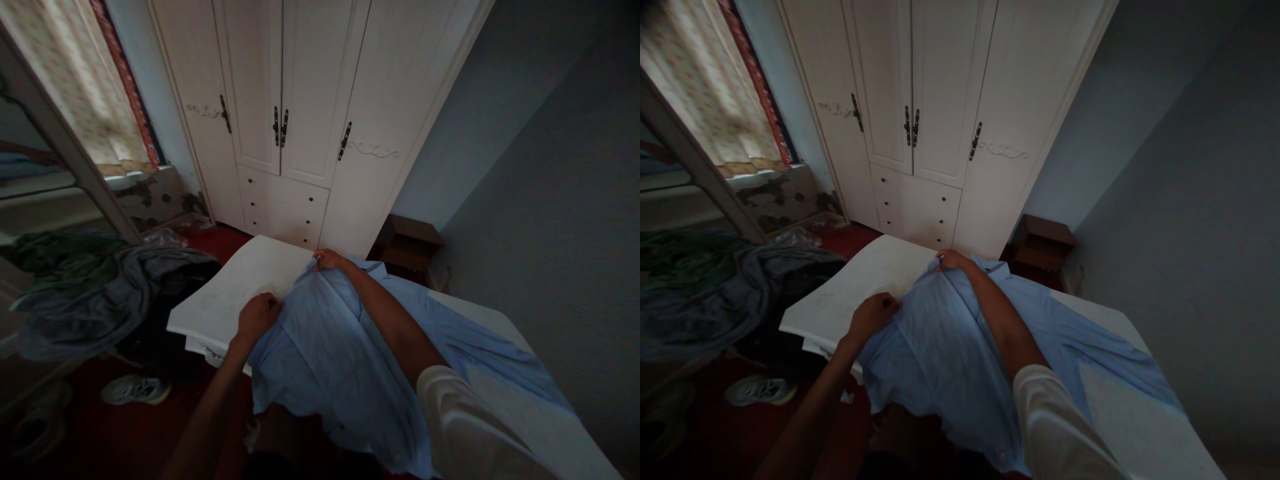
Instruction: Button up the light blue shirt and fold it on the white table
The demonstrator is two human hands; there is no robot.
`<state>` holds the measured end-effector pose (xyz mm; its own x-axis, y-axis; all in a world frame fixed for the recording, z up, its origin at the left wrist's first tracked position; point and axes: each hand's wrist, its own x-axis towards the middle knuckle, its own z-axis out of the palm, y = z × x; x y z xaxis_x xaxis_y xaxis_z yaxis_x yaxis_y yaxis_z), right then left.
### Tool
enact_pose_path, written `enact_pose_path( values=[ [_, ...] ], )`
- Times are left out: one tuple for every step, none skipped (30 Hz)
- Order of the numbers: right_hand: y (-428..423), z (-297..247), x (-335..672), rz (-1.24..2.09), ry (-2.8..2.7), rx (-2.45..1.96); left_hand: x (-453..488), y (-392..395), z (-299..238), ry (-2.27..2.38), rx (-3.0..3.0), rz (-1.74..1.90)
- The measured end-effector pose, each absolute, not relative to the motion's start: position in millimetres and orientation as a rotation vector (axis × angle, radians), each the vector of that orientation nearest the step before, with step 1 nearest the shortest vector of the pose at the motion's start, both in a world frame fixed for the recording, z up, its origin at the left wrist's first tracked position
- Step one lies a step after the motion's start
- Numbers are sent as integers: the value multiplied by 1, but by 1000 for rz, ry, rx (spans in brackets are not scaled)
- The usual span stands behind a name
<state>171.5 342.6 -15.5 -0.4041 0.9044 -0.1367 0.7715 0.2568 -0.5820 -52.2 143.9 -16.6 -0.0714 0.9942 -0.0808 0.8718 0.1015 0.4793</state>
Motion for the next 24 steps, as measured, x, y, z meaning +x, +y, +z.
enact_pose_path(
  values=[
    [345,-18,170,815,-2300,-1583,-52,143,-16,2029,1812,434],
    [346,-21,169,766,-2293,-1599,-52,142,-15,2054,1800,438],
    [348,-24,168,717,-2282,-1617,-52,141,-14,2075,1792,440],
    [349,-27,166,671,-2269,-1636,-52,140,-13,2091,1791,434],
    [350,-30,165,630,-2253,-1657,-51,139,-12,2104,1795,418],
    [351,-33,163,594,-2237,-1679,-50,138,-11,2118,1802,388],
    [351,-36,161,562,-2221,-1701,-48,137,-11,2136,1811,354],
    [351,-38,160,534,-2206,-1720,-47,135,-10,2158,1820,323],
    [350,-41,158,508,-2193,-1736,-44,134,-10,2184,1829,300],
    [349,-43,156,485,-2181,-1749,-42,133,-10,2209,1837,284],
    [348,-44,154,463,-2169,-1761,-40,132,-10,2232,1844,273],
    [347,-45,152,443,-2158,-1772,-37,130,-10,2251,1848,268],
    [345,-45,150,422,-2146,-1782,-36,130,-10,2270,1845,267],
    [342,-45,148,401,-2135,-1789,-34,129,-10,2289,1838,270],
    [339,-44,146,377,-2126,-1787,-34,129,-10,2306,1839,287],
    [335,-43,145,348,-2121,-1775,-33,129,-10,2326,1858,326],
    [331,-41,145,317,-2119,-1751,-33,129,-9,2347,1891,390],
    [327,-38,145,289,-2120,-1719,-33,130,-9,2361,1944,473],
    [322,-36,145,256,-2139,-1662,-32,130,-9,2355,2019,563],
    [317,-34,145,216,-2184,-1578,-31,131,-10,2320,2115,645],
    [313,-33,145,170,-2255,-1470,-28,130,-11,2245,2233,700],
    [309,-33,146,122,-2350,-1350,-24,129,-14,2125,2374,717],
    [306,-34,145,74,-2455,-1236,-19,127,-17,1974,2518,698],
    [304,-36,145,29,-2555,-1157,-13,125,-21,1823,2641,652]
  ],
)
